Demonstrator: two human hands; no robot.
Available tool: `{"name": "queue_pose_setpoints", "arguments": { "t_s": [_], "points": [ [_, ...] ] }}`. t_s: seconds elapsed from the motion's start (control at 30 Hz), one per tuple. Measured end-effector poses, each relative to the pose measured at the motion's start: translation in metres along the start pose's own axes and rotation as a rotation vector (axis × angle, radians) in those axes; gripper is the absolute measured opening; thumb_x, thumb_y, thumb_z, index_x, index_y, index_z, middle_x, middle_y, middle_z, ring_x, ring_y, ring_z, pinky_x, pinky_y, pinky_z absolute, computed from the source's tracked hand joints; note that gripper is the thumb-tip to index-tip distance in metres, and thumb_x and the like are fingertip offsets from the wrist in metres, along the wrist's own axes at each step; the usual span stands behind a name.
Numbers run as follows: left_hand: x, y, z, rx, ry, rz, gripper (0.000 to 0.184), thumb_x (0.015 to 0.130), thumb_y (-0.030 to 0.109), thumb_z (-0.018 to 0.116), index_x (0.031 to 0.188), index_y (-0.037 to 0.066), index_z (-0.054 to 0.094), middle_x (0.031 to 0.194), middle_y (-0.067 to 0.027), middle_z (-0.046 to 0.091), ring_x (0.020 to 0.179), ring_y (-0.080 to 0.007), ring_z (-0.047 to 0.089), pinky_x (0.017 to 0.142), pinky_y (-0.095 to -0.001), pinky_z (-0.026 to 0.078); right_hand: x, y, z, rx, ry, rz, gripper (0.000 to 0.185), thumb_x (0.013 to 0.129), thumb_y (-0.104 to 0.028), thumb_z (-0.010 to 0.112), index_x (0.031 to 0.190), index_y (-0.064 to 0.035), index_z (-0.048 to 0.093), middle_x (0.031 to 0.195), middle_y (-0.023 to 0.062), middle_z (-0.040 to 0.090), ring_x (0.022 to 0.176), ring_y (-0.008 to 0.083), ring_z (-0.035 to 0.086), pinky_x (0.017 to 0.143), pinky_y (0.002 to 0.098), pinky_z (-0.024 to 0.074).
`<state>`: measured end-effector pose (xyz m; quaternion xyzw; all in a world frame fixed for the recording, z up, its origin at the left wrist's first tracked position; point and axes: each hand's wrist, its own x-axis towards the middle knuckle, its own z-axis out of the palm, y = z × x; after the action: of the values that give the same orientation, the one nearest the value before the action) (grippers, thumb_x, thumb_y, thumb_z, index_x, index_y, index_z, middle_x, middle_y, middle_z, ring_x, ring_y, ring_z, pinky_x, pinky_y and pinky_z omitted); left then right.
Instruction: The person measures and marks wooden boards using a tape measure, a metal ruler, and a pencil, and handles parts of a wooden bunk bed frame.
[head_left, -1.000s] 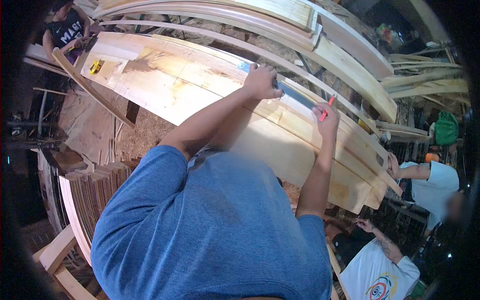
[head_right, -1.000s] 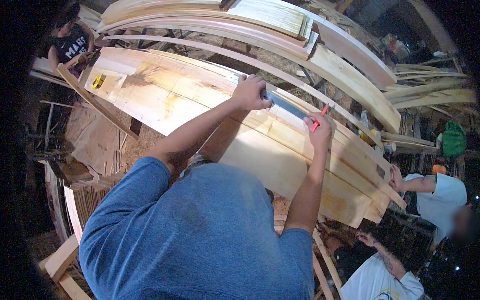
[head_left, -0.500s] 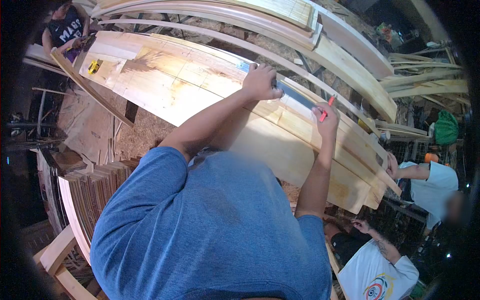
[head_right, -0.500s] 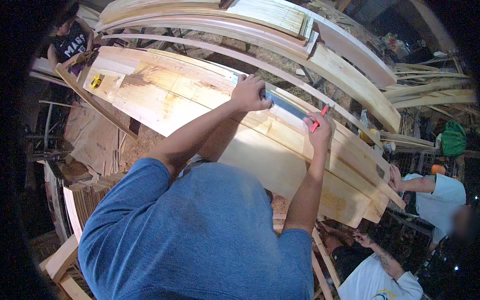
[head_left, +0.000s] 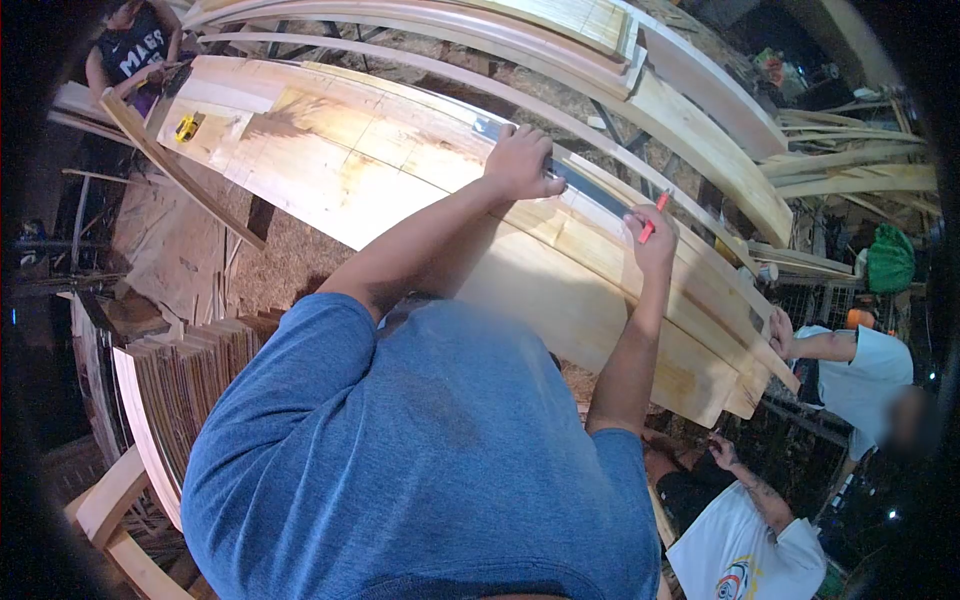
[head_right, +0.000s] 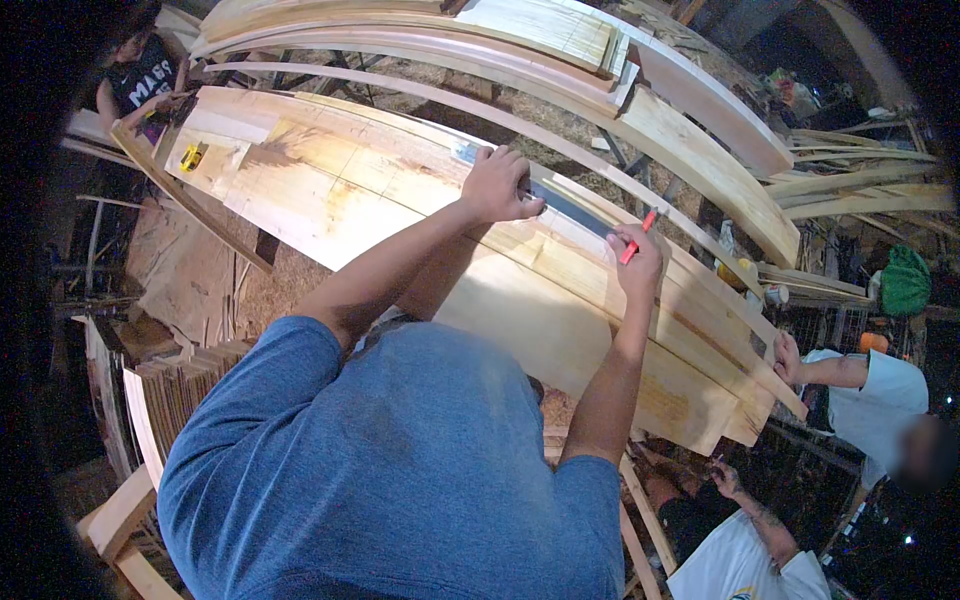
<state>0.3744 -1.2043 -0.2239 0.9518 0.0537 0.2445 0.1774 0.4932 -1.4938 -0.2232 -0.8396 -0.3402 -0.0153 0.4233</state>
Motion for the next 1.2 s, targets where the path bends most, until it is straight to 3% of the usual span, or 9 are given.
{"name": "queue_pose_setpoints", "arguments": {
  "t_s": [0.63, 0.73, 1.2],
  "points": [
    [0.001, 0.001, -0.005, -0.008, -0.032, 0.000, 0.053, 0.069, 0.056, 0.072, 0.087, 0.007, 0.064, 0.094, -0.0113, 0.063, 0.098, -0.0291, 0.056, 0.091, -0.0449, 0.038, 0.000, -0.007, 0.000, 0.049, -0.006, 0.014, 0.022, 0.081, -0.005, 0.081, 0.100, -0.0034, 0.071, 0.082, 0.0092, 0.068, 0.079, 0.0195, 0.067, 0.073, 0.0308, 0.0523],
    [0.002, 0.003, -0.011, 0.003, -0.144, -0.047, 0.059, 0.072, 0.060, 0.065, 0.095, 0.005, 0.067, 0.102, -0.0139, 0.065, 0.106, -0.0292, 0.056, 0.095, -0.0456, 0.037, -0.001, -0.005, 0.002, 0.061, -0.009, 0.056, 0.022, 0.081, -0.005, 0.081, 0.100, -0.0040, 0.071, 0.084, 0.0094, 0.068, 0.079, 0.0196, 0.067, 0.073, 0.0309, 0.0525],
    [0.000, 0.001, -0.006, 0.000, -0.045, 0.001, 0.057, 0.069, 0.058, 0.070, 0.090, 0.005, 0.065, 0.095, -0.0130, 0.063, 0.098, -0.0295, 0.057, 0.089, -0.0443, 0.038, -0.002, -0.009, 0.002, 0.020, 0.026, 0.010, 0.022, 0.080, -0.005, 0.082, 0.100, -0.0052, 0.072, 0.085, 0.0094, 0.068, 0.077, 0.0195, 0.067, 0.072, 0.0311, 0.0526]
  ]
}}
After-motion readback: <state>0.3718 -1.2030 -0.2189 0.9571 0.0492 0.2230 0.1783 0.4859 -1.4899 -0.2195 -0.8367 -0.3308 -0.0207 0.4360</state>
